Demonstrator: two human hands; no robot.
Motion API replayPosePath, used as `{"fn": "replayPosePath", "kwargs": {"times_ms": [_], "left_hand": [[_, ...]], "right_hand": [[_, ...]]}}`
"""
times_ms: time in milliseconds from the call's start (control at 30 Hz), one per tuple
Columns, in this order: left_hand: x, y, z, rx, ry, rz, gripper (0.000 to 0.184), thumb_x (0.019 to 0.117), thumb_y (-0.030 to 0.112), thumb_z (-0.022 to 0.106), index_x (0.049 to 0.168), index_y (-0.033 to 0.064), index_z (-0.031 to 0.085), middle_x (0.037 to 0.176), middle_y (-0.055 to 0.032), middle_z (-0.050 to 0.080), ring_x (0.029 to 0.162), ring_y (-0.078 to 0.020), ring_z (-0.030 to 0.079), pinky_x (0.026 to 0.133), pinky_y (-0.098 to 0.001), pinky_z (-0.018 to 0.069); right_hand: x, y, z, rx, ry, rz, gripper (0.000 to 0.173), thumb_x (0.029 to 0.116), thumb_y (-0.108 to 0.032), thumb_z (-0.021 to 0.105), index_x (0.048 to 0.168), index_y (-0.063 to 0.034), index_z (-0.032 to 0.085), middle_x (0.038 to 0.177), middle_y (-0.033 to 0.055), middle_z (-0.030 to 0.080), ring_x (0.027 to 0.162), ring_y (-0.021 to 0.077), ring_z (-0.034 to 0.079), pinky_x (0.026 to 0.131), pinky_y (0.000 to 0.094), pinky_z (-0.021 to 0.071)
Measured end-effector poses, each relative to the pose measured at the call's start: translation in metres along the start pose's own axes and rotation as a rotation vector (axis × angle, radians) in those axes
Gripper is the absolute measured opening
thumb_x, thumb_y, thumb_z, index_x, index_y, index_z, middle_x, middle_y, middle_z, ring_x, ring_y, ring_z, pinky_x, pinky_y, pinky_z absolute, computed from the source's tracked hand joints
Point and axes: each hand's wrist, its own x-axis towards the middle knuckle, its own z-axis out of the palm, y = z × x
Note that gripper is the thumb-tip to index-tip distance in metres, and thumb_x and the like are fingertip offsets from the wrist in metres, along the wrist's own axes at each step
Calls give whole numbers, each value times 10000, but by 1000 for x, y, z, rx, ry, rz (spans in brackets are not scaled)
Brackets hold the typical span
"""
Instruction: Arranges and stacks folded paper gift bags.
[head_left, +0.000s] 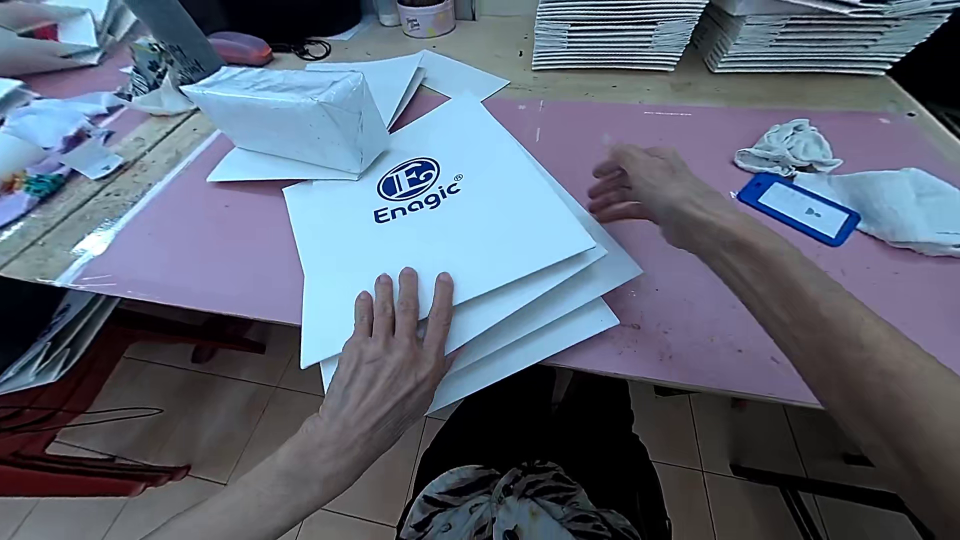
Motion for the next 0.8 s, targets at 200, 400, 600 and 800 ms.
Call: {"fn": "replayPosePath", "kwargs": {"times_ms": [200,400,600,800], "left_hand": [[0,6,4,22,-74,10,603,887,-102,601,1471,-95,452,1254,-512,510,1031,-660,614,810,-632,539],[-1,6,4,-11,-103,-18,655,835,-151,633,1467,-84,472,1290,-488,521,1085,-660,601,849,-658,524],[-1,-2,-4,-83,-84,-10,578,866,-113,595,1438,-87,511,1291,-450,559,1094,-645,611,826,-656,537],[-5,-12,-11,-127,-63,-8,499,939,-1,487,1432,-64,533,1288,-416,588,1053,-619,644,747,-611,564]], "right_hand": [[-73,28,-31,46,-176,287,320,1099,-263,451,1040,-20,651,793,49,731,721,144,738,682,291,616],[-66,18,-1,318,-239,347,159,1032,-142,595,1054,4,655,887,85,751,793,173,762,748,300,631],[-45,16,2,361,-323,492,159,1040,-154,562,1094,-32,648,879,86,732,769,169,745,735,286,618],[-62,-35,14,258,-313,462,143,1041,-86,497,980,-47,621,834,57,698,742,114,711,685,231,583]]}}
